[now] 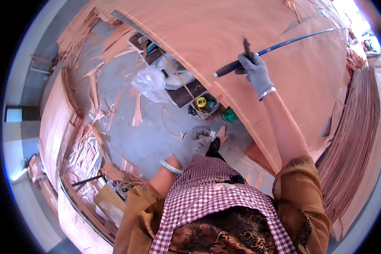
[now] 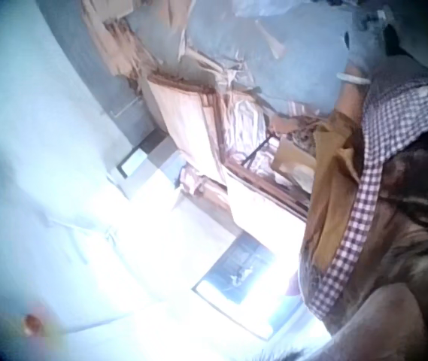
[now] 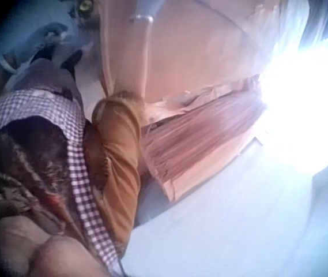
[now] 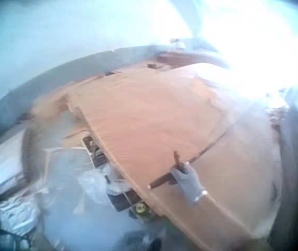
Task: The person cuts strips of wood veneer from a large sheet using a hand tool, measuring lengths and organizing the cut pieces into stacks.
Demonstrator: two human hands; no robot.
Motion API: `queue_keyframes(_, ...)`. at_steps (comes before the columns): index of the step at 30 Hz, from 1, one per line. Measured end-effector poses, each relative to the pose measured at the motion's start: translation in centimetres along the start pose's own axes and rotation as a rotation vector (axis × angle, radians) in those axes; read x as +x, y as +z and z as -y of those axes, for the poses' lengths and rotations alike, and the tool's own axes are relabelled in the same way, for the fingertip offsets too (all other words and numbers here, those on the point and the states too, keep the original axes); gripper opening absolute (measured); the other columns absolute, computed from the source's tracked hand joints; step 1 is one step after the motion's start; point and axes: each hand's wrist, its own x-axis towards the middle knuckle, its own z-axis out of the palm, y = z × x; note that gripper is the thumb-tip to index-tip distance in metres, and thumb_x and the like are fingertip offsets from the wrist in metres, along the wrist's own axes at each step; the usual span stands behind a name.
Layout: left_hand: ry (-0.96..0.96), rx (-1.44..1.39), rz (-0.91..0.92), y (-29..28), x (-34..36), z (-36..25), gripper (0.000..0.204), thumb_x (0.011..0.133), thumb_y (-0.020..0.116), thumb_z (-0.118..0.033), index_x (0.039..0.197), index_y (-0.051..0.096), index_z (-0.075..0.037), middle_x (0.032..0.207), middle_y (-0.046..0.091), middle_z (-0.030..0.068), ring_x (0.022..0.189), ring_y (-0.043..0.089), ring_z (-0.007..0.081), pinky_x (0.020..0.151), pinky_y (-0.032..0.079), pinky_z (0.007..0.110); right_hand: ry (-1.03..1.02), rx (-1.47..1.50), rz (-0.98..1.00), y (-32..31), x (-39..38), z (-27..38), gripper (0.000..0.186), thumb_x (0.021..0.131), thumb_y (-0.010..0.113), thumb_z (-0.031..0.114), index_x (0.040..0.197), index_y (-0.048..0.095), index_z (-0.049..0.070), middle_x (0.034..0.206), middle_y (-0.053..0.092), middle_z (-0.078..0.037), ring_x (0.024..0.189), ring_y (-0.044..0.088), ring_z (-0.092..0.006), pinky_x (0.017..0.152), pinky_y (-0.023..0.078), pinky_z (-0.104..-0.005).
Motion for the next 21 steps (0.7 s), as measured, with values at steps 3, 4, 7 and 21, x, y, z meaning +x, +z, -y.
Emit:
queue_keyframes(3, -0.077, -0.071, 0.093, 0.1, 2.8, 0.3, 0.025, 0.085, 0.063, -0.018, 0.102, 0.061, 0.000, 0.091, 0.059, -0.0001, 0.083, 0.052, 0.0075, 0.073, 0.044, 0.024, -0.038, 0.201, -0.171, -1.3, -6.6, 1.2, 0.018, 0.087, 0.060, 0.019, 0.101, 0.057, 0.007, 0.075, 0.061, -0.003, 0.047, 0.045, -0.0026, 0.037, 0.027, -0.0177)
queue_keyframes(4, -0.056, -0.111, 0.105, 0.3, 4.0, 0.5, 0.025, 0.085, 0.064, -0.018, 0.102, 0.061, 0.000, 0.091, 0.060, 0.0002, 0.083, 0.053, 0.0078, 0.073, 0.044, 0.024, -0.030, 0.210, -0.206, -1.7, -9.1, 1.4, 0.020, 0.088, 0.059, 0.018, 0.105, 0.056, 0.007, 0.076, 0.061, -0.003, 0.049, 0.047, -0.0028, 0.037, 0.027, -0.0176)
queue_keyframes(7, -0.023, -0.211, 0.095, 2.0, 6.8, 1.1, 0.022, 0.083, 0.065, -0.014, 0.099, 0.062, 0.001, 0.088, 0.061, 0.0011, 0.079, 0.054, 0.0089, 0.070, 0.045, 0.024, 0.037, 0.259, -0.326, -2.3, -16.2, 1.9, 0.031, 0.090, 0.055, 0.015, 0.120, 0.050, 0.008, 0.083, 0.062, -0.004, 0.058, 0.054, -0.0030, 0.038, 0.026, -0.0169)
queue_keyframes(21, -0.052, -0.394, -0.085, 5.6, 11.2, 0.3, 0.014, 0.084, 0.065, -0.012, 0.096, 0.060, -0.006, 0.078, 0.055, -0.0033, 0.064, 0.048, 0.0082, 0.054, 0.039, 0.024, 0.107, 0.355, -0.682, 0.3, -31.8, -0.5, 0.054, 0.090, 0.049, 0.011, 0.139, 0.029, 0.012, 0.094, 0.061, -0.013, 0.076, 0.064, -0.0206, 0.068, 0.055, -0.0327)
